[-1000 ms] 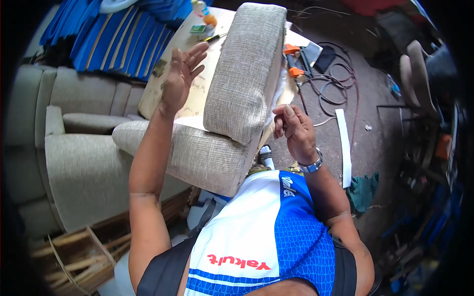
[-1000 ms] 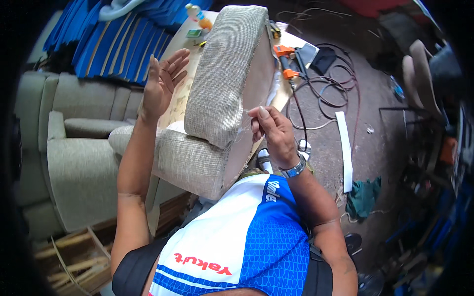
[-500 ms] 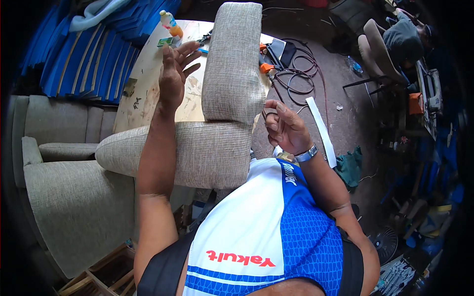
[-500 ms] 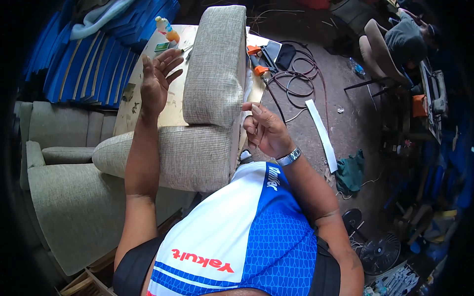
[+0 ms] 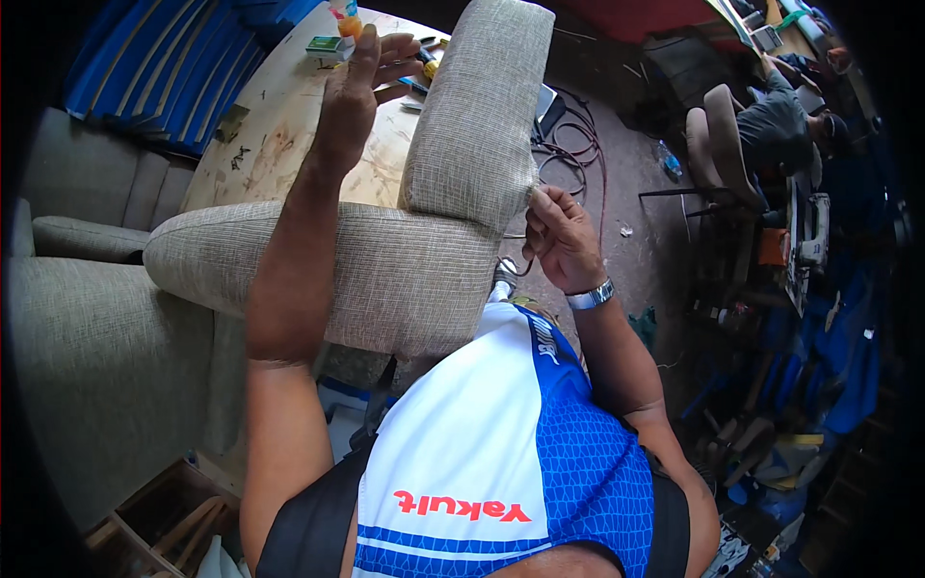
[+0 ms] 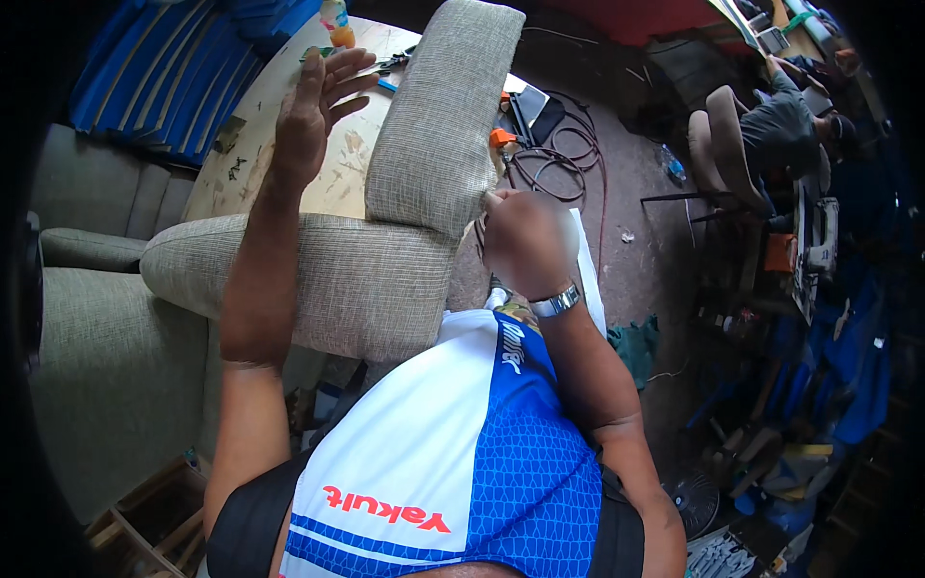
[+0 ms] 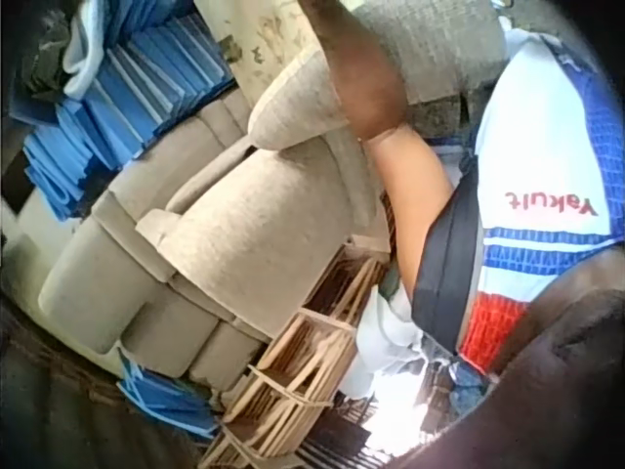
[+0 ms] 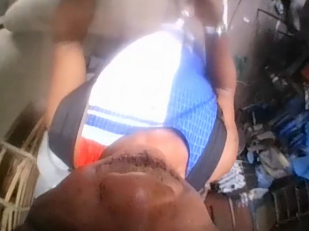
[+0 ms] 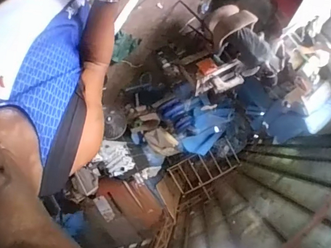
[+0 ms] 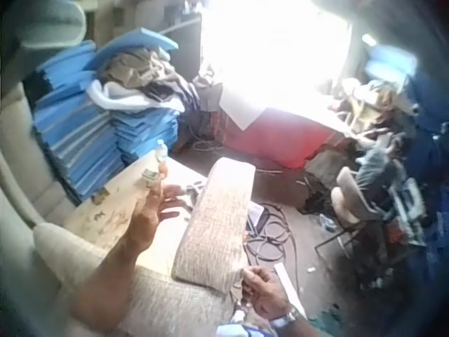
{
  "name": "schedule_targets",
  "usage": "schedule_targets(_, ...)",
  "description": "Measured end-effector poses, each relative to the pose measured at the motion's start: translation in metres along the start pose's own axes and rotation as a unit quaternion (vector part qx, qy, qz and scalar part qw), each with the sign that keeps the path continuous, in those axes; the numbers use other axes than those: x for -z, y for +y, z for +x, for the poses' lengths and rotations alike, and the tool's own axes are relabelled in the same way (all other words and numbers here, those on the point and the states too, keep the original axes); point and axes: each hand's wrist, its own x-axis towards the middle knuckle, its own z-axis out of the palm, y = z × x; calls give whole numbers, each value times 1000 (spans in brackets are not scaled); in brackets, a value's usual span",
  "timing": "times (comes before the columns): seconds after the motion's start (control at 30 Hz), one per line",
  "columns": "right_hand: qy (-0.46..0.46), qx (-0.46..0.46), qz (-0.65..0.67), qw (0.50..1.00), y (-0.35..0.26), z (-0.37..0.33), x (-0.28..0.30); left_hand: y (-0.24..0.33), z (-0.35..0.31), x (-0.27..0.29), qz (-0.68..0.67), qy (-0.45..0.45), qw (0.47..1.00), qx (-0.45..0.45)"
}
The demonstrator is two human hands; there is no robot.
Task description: The person is upholstering a chair armrest. They use a yellow power drill to remove staples from the existing fabric, then pull and smooth a new beige fabric over the foam. Using an orange staple gun, they secure the fabric to the wooden frame, working around the curves of the armrest.
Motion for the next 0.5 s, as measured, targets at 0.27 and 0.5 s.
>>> schedule_targets(0.27,-163,-88,183,965,-3,5,14,4,-1,-4,-19,-26,999,23)
schedule_targets(0.5,-151,-86,71,982,-20,3,4,0,-1,-8,-4,-54,998,34)
